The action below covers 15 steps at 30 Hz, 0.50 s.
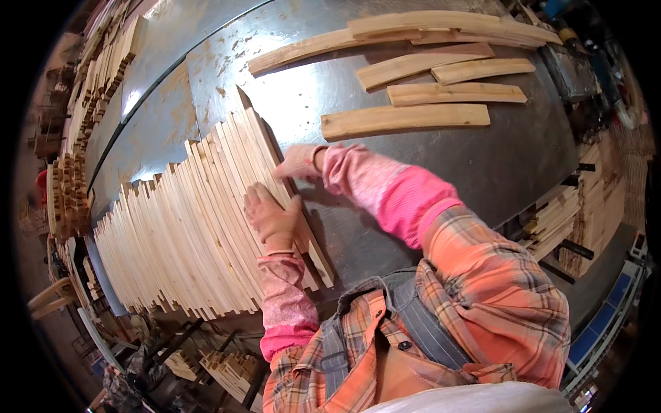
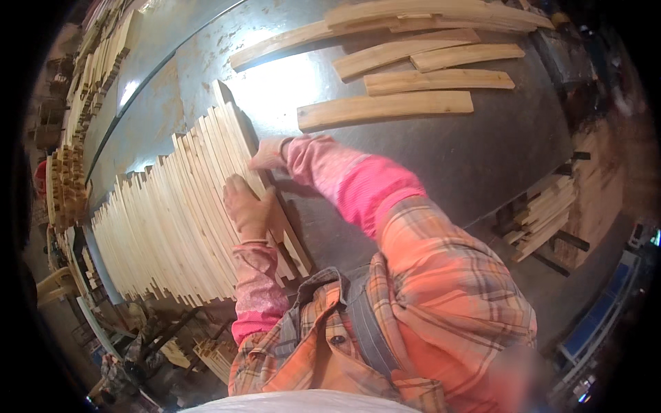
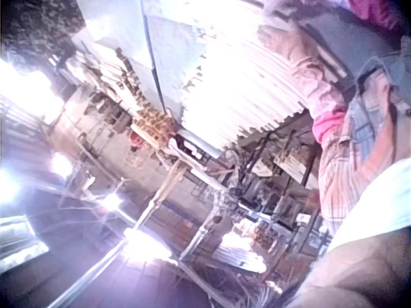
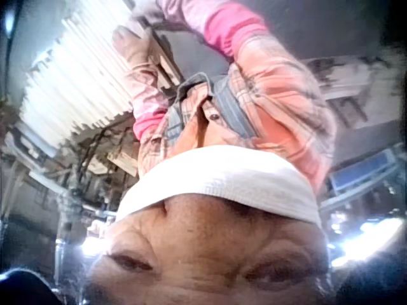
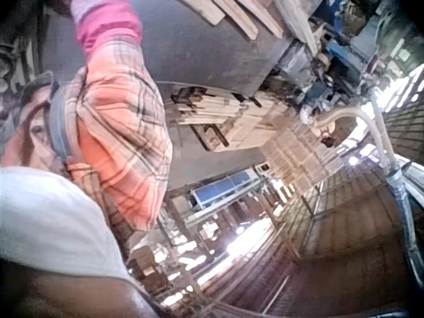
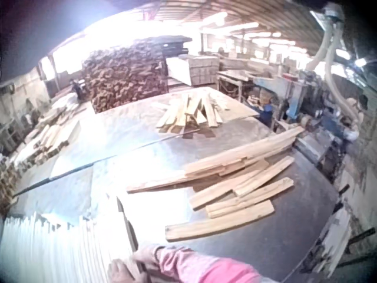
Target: The person picks up thin wooden planks from a pile on a metal table and stacks them neatly. The person handles the planks one by one or in small groups, aligning them into a growing stack on the left side of the table.
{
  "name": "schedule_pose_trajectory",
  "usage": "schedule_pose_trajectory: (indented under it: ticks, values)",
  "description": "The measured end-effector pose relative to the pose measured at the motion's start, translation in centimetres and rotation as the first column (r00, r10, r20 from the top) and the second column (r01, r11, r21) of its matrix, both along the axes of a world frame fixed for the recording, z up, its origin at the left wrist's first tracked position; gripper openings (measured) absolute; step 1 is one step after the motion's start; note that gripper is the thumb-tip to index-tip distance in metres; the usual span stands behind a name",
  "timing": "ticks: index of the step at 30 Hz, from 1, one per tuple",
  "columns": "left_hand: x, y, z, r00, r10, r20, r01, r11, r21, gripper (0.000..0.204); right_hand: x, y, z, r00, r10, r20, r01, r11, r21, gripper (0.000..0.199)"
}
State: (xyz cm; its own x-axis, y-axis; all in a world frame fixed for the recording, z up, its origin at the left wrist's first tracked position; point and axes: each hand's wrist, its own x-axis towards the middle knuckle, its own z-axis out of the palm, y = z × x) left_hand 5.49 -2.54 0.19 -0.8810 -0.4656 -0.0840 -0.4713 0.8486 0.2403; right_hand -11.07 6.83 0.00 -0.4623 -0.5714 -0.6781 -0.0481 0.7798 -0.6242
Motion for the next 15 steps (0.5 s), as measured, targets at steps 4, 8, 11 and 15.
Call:
schedule_pose_trajectory:
  ticks: [4,8,11,15]
  values:
    - [0.8,0.7,-0.5,0.988,0.064,0.139,-0.057,0.997,-0.055,0.099,-10.2,2.8,2.2,0.885,-0.08,-0.458,0.093,0.996,0.006,0.068]
    - [0.7,0.9,-0.5,0.99,0.085,0.115,-0.082,0.996,-0.024,0.097,-23.5,8.3,4.3,0.564,0.125,-0.816,0.081,0.975,0.206,0.05]
    - [0.7,0.8,-0.3,0.991,0.086,0.1,-0.084,0.996,-0.026,0.094,-29.1,15.2,4.7,0.491,0.314,-0.812,0.142,0.891,0.431,0.067]
    - [0.7,0.7,-0.5,0.994,0.085,0.062,-0.082,0.996,-0.038,0.091,-30.3,19.7,5.2,0.689,0.417,-0.592,0.144,0.722,0.676,0.061]
